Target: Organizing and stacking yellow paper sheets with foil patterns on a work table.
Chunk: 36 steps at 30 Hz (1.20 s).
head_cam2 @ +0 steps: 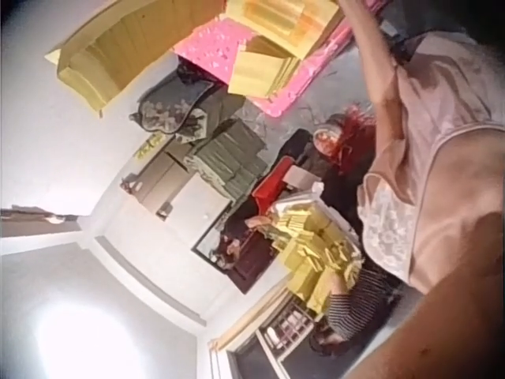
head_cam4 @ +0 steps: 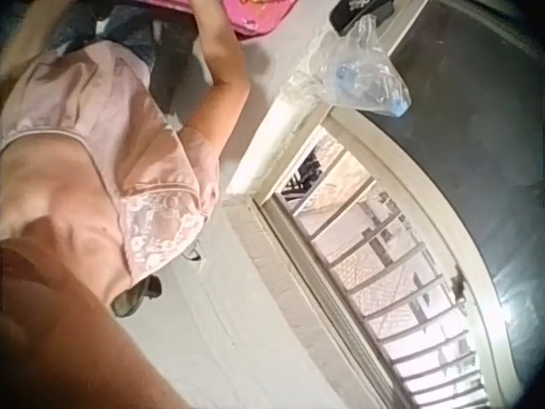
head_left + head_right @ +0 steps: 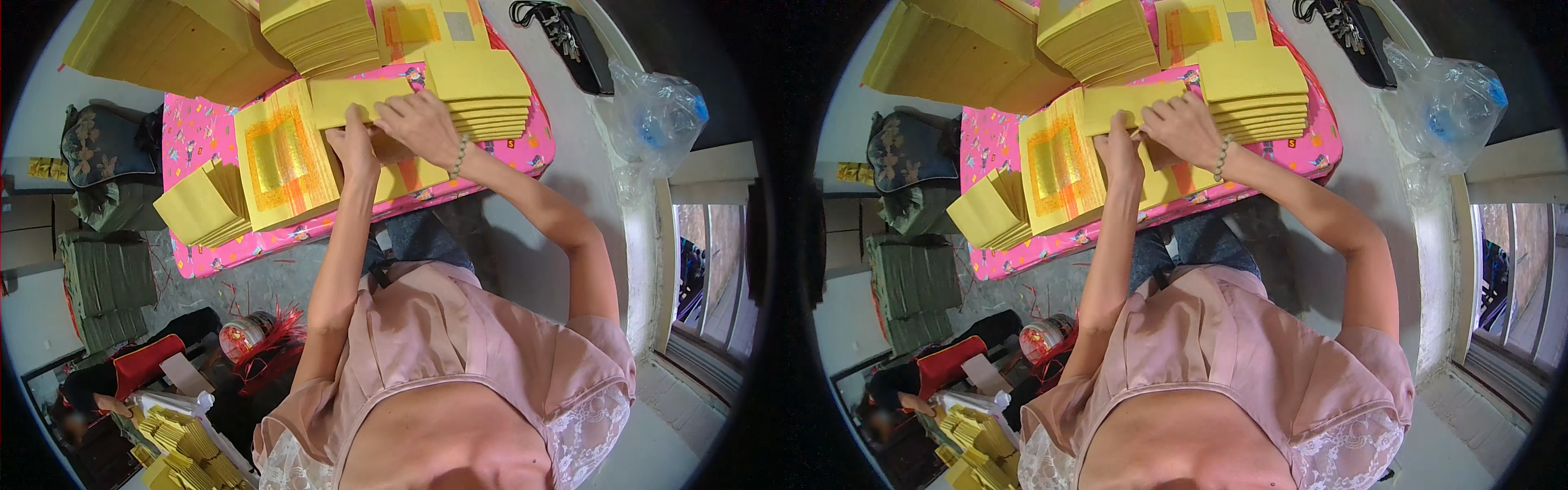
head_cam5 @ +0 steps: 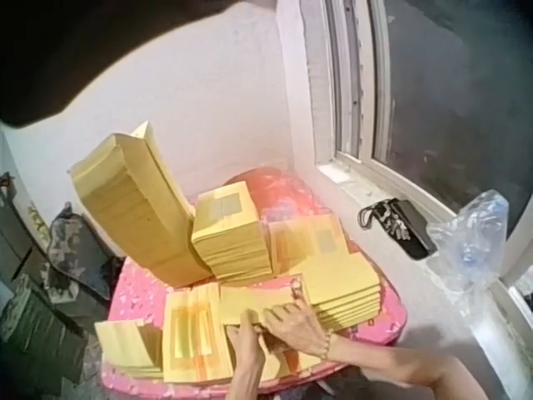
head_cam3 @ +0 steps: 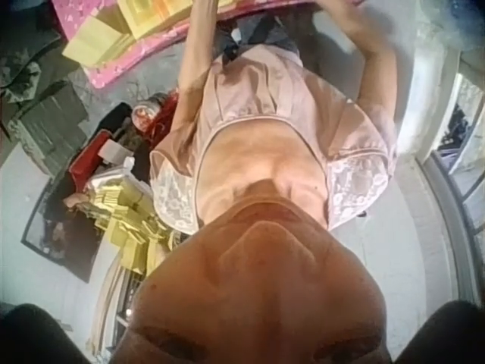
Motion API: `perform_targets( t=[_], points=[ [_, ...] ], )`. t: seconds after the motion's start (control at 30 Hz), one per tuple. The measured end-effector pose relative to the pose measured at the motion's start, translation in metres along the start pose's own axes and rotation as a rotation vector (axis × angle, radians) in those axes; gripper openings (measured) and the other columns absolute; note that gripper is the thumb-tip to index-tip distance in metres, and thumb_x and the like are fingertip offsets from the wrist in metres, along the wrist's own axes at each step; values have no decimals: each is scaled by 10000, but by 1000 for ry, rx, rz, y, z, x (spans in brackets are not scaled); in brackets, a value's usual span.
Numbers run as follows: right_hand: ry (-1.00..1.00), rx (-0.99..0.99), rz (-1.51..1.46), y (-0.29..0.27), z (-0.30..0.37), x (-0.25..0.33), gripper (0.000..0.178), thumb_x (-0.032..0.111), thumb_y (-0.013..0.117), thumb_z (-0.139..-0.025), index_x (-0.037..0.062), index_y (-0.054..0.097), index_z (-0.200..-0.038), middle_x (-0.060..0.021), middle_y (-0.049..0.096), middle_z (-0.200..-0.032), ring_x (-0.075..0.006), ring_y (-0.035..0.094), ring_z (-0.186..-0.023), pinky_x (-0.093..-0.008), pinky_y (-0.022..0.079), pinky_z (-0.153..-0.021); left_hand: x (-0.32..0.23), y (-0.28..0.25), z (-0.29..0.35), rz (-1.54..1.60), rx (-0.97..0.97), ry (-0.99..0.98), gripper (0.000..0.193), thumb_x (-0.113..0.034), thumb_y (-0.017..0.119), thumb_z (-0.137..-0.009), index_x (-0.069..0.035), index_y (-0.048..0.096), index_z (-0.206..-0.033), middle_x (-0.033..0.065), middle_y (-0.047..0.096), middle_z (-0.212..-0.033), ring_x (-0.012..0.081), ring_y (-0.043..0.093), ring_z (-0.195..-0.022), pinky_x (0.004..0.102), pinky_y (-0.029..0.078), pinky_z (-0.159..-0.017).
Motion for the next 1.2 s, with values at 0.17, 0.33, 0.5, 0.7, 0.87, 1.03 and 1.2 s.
perform_targets(
  t=[0.17, 0.33, 0.5, 0.7, 0.87, 1.03, 1.2],
  points=[
    [-4, -142, 97, -58, -20, -42, 254, 300, 621, -884, 91, 646, -1025, -98, 653, -953, -239, 641, -929, -386, 493, -800, -42, 44, 22, 138, 16, 118, 353, -110, 608, -903, -43, 468, -1219, 75, 579, -1110, 184, 628, -920, 362, 579, -741],
    [818, -56, -777, -71, 12, -116, 430, 319, 627, -941, 7, 562, -1230, -108, 682, -899, -201, 652, -829, -327, 508, -774, -44, 85, 18, 148, 363, 114, 256, -147, 628, -904, 15, 573, -1094, 98, 645, -1010, 188, 663, -841, 324, 595, -690],
    [886, 14, -719, -80, 62, -180, 385, 268, 621, -933, 6, 566, -1209, -85, 684, -835, -159, 646, -725, -323, 497, -665, -20, 96, -11, -31, 532, -157, 256, -158, 680, -867, 35, 619, -1023, 99, 655, -927, 156, 663, -748, 275, 596, -658],
    [962, 309, -344, -66, 97, -189, 424, 340, 597, -922, 33, 566, -1212, -131, 687, -881, -251, 671, -810, -374, 505, -747, 24, 93, -32, -492, 634, -240, 308, -155, 741, -838, 89, 629, -990, 95, 646, -874, 150, 665, -722, 270, 624, -634],
    [933, 300, -311, -52, 114, -189, 398, 291, 598, -942, 19, 552, -1229, -68, 622, -776, -155, 594, -708, -312, 468, -663, 46, 90, -40, -636, 590, -288, 307, -119, 760, -825, 104, 622, -985, 107, 651, -846, 168, 671, -689, 273, 632, -615],
    [924, 273, -289, -45, 130, -182, 398, 299, 588, -947, 22, 541, -1228, -103, 654, -823, -184, 638, -738, -333, 490, -677, 55, 89, -36, -621, 574, -340, 286, -93, 757, -822, 104, 622, -979, 123, 663, -832, 188, 688, -686, 269, 628, -597],
    [802, 289, -140, -54, 113, -162, 420, 319, 589, -922, 35, 521, -1224, -233, 659, -1031, -412, 642, -950, -484, 491, -836, 59, 82, -33, -660, 543, -309, 313, -134, 777, -821, 66, 614, -999, 104, 669, -845, 185, 698, -684, 286, 625, -630]
  ],
)
Point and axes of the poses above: each hand's wrist, its own z-axis away from the middle knuckle, its own y-axis out of the palm, x = y × z, the point moved 2 cm from there along -z, towards the middle knuckle
